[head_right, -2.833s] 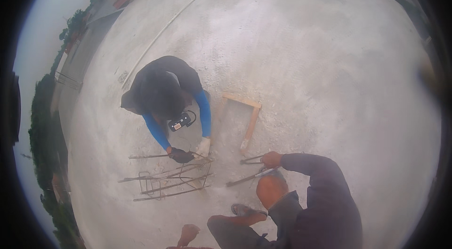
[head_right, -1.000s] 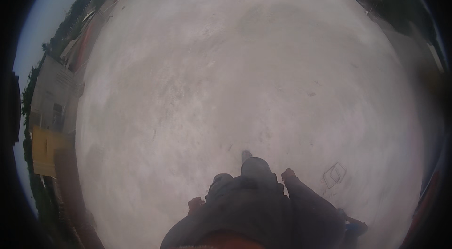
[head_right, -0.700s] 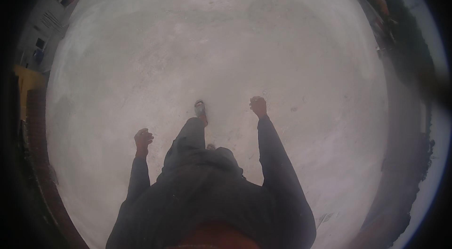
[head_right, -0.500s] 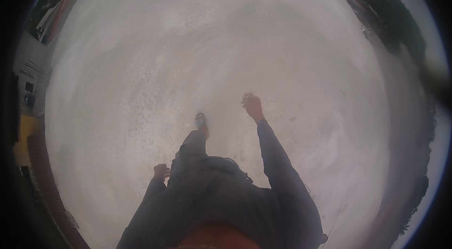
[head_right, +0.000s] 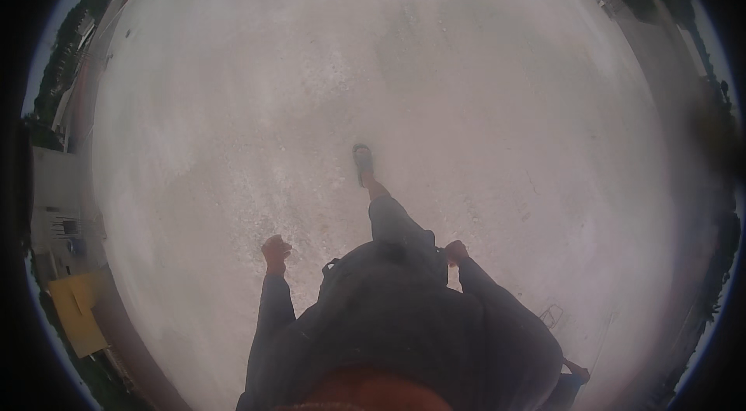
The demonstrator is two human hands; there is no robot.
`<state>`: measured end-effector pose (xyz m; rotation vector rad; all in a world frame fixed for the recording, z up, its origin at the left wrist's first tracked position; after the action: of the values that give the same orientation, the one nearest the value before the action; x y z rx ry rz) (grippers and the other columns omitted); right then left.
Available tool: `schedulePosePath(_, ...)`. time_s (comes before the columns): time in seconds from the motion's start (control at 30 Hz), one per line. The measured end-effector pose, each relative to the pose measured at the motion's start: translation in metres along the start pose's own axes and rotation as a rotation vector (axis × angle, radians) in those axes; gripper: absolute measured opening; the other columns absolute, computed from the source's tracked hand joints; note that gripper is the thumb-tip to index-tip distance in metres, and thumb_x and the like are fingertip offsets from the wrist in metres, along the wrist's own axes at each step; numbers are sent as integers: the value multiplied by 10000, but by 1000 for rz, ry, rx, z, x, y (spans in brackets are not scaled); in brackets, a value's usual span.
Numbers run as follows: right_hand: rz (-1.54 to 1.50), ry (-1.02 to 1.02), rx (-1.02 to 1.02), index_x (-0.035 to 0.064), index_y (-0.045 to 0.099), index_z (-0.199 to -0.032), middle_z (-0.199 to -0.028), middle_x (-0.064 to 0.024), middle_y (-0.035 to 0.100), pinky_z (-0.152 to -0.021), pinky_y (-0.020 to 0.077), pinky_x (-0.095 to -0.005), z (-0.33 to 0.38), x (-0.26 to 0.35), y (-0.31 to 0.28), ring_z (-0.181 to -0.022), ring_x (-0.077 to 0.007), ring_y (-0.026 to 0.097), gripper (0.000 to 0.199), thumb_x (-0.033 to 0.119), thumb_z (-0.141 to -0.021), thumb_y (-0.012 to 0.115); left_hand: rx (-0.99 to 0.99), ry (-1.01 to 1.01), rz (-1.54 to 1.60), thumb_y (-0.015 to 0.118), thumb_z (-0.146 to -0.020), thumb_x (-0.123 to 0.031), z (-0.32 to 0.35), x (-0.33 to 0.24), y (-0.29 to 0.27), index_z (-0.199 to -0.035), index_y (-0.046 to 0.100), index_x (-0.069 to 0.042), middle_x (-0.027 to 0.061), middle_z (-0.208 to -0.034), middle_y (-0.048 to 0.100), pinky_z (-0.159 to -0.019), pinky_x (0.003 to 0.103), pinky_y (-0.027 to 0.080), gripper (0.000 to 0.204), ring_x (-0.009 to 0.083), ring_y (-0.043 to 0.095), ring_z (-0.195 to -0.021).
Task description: The person assembles a rebar cage on a rooftop by bending and tying steel bars with pliers and a hammer. They position wooden supports around the cage and adjust the structure while another worker assists nearby.
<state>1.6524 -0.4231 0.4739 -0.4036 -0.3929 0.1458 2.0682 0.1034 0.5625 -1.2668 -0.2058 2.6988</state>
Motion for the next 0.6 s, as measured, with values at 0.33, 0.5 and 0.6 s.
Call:
schedulePosePath(0.33, 612, -573, -439, 111, 715, -722, -622, -48, 669, -748, 548, -455, -295, 582, -311, -604, -262, 655, 234, 205, -910, 613, -35, -269, 185, 573, -958, -181, -158, -194, 115, -1067, 644, -41, 101, -773, 657, -510, 301, 466, 191, 209, 645, -611)
schedulePosePath(0.5, -182, -781, -368, 5, 723, -931, -721, -153, 723, -600, 564, -371, -373, 907, -400, -615, -261, 713, 241, 209, -894, 600, -105, -314, 289, 523, -954, -208, -276, -259, 128, -1006, 635, -36, 82, -737, 617, -531, 307, 431, 212, 206, 597, -594)
schedulePosePath(0.6, 166, -1095, -438, 37, 717, -945, -828, -139, 736, -654, 568, -392, -394, 1058, -391, -740, -260, 721, 205, 208, -854, 647, -76, -434, 205, 501, -951, -205, -367, -293, 134, -968, 621, -52, 94, -727, 603, -516, 315, 405, 196, 223, 581, -578)
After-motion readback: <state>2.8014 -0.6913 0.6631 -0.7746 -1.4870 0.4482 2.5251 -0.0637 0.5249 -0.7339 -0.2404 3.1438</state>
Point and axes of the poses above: each hand's wrist, its own z-axis away from the middle knuckle, its own y-axis out of the palm, x = y × z, the point moved 8 cm from there along -z, towards the middle knuckle
